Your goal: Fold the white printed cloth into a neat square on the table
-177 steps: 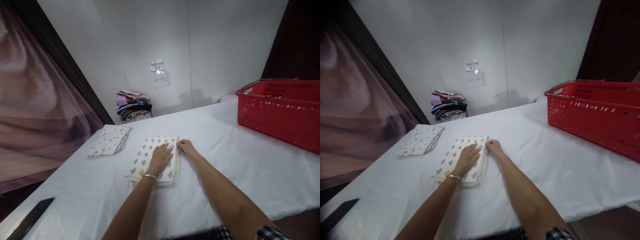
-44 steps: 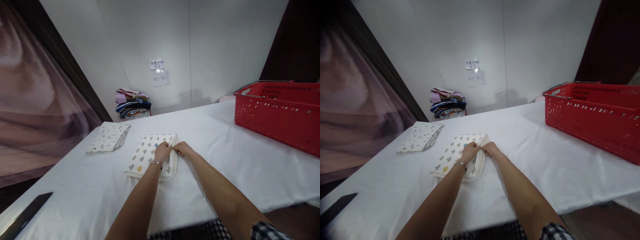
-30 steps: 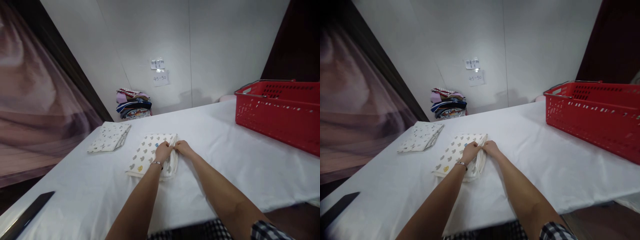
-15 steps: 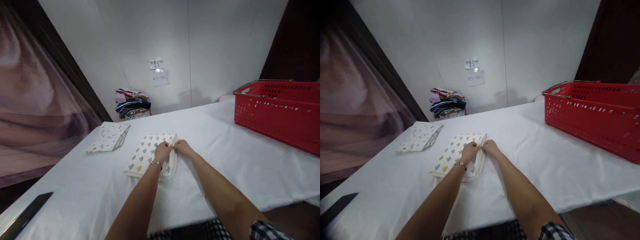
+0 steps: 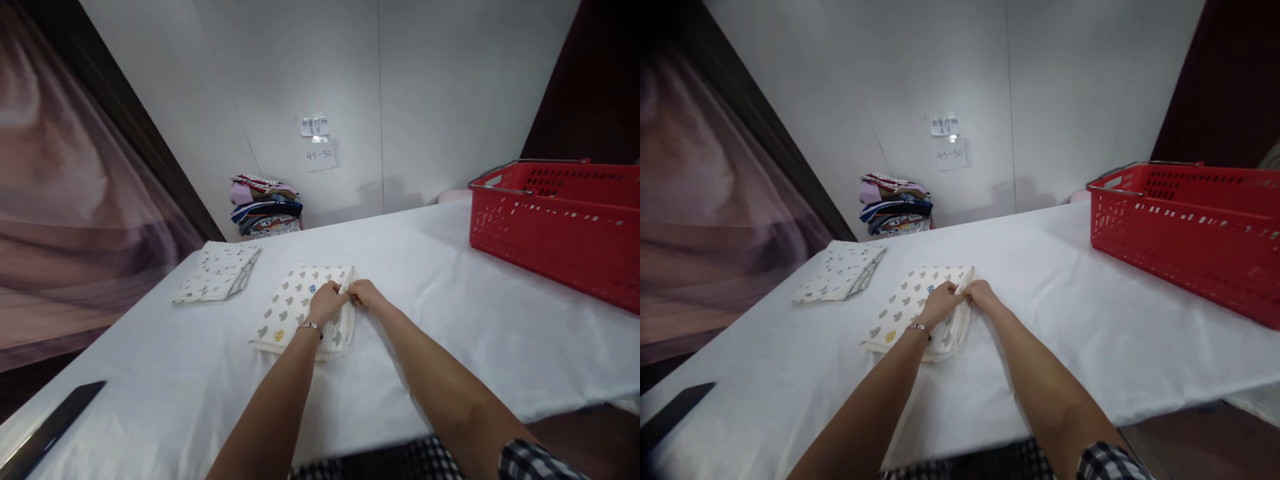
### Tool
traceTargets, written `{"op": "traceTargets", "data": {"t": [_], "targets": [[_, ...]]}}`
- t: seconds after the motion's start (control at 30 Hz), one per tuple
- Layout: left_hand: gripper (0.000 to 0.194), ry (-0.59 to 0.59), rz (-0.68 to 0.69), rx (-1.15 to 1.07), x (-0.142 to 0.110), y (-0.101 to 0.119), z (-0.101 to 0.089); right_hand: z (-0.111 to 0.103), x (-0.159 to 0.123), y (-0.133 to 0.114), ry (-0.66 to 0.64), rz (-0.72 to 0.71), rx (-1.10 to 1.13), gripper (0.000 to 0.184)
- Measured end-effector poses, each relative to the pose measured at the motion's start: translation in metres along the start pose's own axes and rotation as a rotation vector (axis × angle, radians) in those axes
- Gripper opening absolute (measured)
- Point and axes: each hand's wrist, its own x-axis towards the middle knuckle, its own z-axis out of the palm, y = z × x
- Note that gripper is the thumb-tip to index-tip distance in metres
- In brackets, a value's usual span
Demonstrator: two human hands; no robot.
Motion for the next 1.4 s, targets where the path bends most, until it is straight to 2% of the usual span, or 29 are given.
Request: {"op": "traceTargets", "data": {"t": [0.23, 0.37, 0.5, 0.73, 0.93, 1.23, 1.4], "targets": [[0.020, 0.033, 0.018, 0.104, -0.002, 0.004, 0.003, 0.001, 0.001, 0.000, -0.009, -0.030, 0.034, 0.010], [0.014, 0.034, -0.007, 0.062, -0.001, 0.003, 0.002, -0.008, 0.008, 0.005, 0.021, -0.060, 0.006, 0.013], [0.016, 0.018, -0.052, 0.001, 0.001, 0.001, -0.002, -0.015, 0.012, 0.012, 0.050, -0.042, -0.066, 0.017], [0.019, 0.007, -0.059, -0.018, 0.003, 0.000, -0.003, -0.006, 0.006, 0.012, 0.004, -0.023, -0.135, 0.025], [0.018, 0.016, -0.060, -0.016, 0.001, 0.002, -0.003, 0.001, 0.005, 0.010, -0.003, 0.003, -0.051, 0.022], [0.017, 0.049, -0.048, -0.010, -0.001, 0.000, 0.002, -0.002, 0.001, 0.002, -0.049, 0.108, 0.133, 0.019], [0.015, 0.092, 0.013, 0.043, -0.005, 0.003, 0.003, -0.004, 0.002, 0.004, -0.077, 0.119, 0.189, 0.019]]}}
